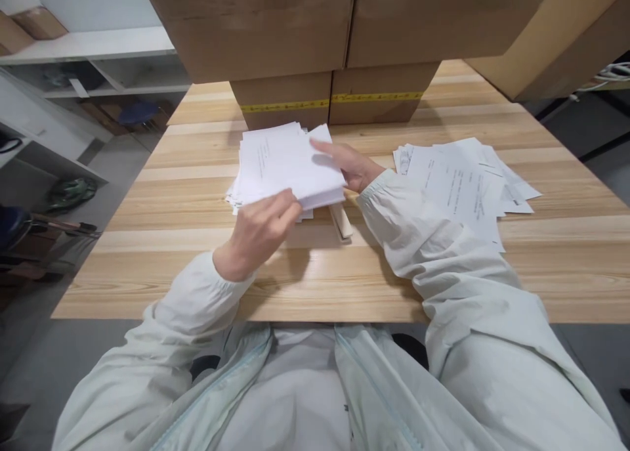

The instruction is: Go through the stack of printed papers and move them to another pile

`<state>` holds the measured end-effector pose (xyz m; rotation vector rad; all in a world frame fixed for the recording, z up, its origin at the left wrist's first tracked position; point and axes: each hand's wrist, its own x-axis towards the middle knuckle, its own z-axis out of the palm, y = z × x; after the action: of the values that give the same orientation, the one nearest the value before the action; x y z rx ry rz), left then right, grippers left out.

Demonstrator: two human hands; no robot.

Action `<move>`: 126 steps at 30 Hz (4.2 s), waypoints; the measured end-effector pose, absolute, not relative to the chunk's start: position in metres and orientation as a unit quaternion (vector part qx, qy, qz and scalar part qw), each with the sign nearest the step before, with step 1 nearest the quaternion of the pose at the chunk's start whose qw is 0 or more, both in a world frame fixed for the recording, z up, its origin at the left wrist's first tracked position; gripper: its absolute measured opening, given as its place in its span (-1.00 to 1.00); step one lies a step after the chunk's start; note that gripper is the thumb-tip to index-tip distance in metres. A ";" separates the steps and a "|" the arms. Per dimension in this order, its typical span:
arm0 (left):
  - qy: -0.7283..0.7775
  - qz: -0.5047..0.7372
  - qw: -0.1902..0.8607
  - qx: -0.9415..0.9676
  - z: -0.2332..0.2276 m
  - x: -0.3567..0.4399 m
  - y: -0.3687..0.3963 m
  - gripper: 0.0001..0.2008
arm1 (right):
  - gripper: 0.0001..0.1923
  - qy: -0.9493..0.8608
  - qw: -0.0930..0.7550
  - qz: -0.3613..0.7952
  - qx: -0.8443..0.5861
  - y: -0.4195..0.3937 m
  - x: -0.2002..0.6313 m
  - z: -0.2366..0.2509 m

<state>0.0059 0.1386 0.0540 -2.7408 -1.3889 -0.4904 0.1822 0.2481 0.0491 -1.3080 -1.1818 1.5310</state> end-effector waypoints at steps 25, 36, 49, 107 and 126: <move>-0.387 -0.632 -0.370 -0.560 0.020 0.011 0.059 -0.75 | -0.76 -0.631 0.562 0.316 -0.430 0.068 0.207 -0.001; -0.398 -0.483 -0.651 -0.429 0.000 0.052 0.029 -0.49 | -0.60 -0.567 0.397 0.362 -0.625 0.021 0.281 0.011; -0.512 -0.314 -0.521 -0.607 -0.025 0.083 0.032 -0.66 | -0.48 -0.421 0.271 0.567 -0.653 0.041 0.345 -0.019; -0.358 -0.242 -0.219 -0.875 -0.042 0.076 0.027 -0.40 | -0.56 -0.347 0.273 0.633 -0.637 0.077 0.349 -0.018; -0.339 -0.172 -0.194 -0.904 -0.066 0.088 0.037 -0.34 | -0.56 -0.403 0.229 0.614 -0.639 0.080 0.353 -0.022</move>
<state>0.0882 0.0368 -0.0660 -3.2559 -1.2200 -0.6186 0.3533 0.0797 -0.0224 -1.7590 -1.1106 1.6904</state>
